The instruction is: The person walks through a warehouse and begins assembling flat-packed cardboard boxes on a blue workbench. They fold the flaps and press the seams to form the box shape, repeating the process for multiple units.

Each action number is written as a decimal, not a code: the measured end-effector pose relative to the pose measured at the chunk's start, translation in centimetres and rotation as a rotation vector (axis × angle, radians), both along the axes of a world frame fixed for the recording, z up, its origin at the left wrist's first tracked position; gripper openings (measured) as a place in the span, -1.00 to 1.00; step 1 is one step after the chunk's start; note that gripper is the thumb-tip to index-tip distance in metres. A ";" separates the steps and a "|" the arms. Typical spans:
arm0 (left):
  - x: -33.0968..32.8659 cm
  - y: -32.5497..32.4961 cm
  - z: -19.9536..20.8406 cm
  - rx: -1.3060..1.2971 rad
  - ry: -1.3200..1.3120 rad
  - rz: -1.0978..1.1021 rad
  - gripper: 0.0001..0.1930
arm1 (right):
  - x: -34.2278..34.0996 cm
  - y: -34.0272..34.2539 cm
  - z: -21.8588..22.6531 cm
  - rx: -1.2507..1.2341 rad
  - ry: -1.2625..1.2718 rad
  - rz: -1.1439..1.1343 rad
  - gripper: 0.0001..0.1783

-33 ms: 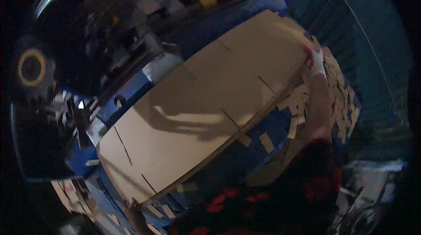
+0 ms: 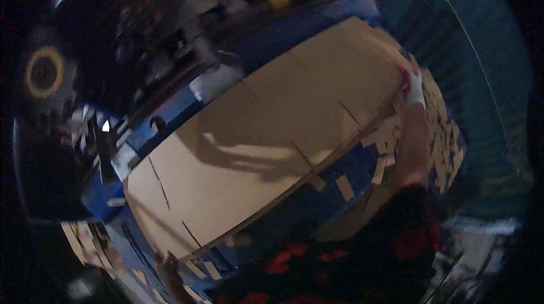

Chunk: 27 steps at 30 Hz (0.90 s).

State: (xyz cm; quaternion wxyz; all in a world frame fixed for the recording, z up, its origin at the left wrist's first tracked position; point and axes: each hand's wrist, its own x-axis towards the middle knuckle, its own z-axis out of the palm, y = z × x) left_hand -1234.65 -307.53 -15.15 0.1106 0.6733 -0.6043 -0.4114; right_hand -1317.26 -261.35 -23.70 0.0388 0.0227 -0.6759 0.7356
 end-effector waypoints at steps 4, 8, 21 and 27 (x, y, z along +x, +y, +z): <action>0.1 1.5 0.6 -0.196 0.209 -0.032 -0.49 | 7.5 -6.4 5.7 -0.278 -0.426 0.168 -0.52; -3.1 0.5 1.0 -0.039 0.339 0.045 -0.41 | 11.0 -3.3 10.0 -0.149 -0.456 0.452 -0.40; 5.9 -2.5 -0.5 -0.025 0.469 0.323 -0.44 | 13.7 -10.6 6.6 0.022 -0.331 0.438 -0.28; 9.3 -4.1 -5.6 0.067 0.820 0.448 -0.27 | 15.4 -10.1 7.8 -0.004 -0.334 0.393 -0.28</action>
